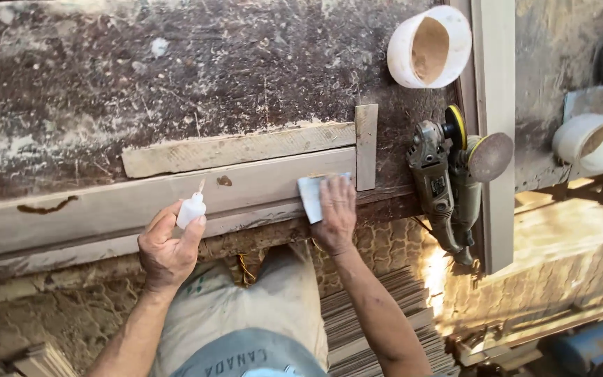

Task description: Sanding wooden boards using an angle grinder with a sanding disc and manual sandpaper, and applying wood filler to cracks.

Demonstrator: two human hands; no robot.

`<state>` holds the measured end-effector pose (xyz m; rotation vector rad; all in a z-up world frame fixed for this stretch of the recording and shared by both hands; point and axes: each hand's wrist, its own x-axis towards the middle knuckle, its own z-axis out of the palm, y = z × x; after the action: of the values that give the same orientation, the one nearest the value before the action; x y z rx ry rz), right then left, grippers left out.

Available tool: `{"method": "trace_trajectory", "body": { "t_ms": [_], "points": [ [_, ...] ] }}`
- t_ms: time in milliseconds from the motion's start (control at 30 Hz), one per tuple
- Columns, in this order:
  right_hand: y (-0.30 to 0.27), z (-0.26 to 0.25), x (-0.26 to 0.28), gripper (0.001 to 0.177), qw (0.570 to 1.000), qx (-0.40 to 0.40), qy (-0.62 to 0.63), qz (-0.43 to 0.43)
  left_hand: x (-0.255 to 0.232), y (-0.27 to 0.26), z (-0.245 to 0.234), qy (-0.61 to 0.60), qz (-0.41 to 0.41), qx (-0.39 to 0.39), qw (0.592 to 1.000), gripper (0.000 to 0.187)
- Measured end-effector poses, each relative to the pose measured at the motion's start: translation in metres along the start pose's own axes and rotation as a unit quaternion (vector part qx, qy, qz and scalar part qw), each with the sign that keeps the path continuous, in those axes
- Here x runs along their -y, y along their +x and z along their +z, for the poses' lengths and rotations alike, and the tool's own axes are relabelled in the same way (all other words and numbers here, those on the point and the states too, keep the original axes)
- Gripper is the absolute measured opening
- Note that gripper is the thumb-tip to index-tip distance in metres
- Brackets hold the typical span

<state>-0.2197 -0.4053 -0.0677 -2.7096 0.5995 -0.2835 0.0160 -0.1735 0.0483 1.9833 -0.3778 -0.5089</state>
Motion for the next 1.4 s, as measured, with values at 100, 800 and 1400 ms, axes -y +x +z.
{"method": "trace_trajectory", "body": {
  "t_ms": [100,800,1400],
  "points": [
    [0.006,0.009,0.02,0.054,0.992,-0.004,-0.029,0.126,0.012,0.005,-0.002,0.006,0.021,0.042,0.999,0.02],
    [0.034,0.009,0.011,0.076,0.992,-0.053,0.078,0.079,0.071,0.0,-0.005,-0.099,-0.014,0.125,0.987,0.033],
    [-0.008,0.036,0.015,0.036,0.989,-0.11,0.021,0.096,0.067,0.0,0.001,-0.102,-0.019,0.131,0.986,0.033]
  ]
}}
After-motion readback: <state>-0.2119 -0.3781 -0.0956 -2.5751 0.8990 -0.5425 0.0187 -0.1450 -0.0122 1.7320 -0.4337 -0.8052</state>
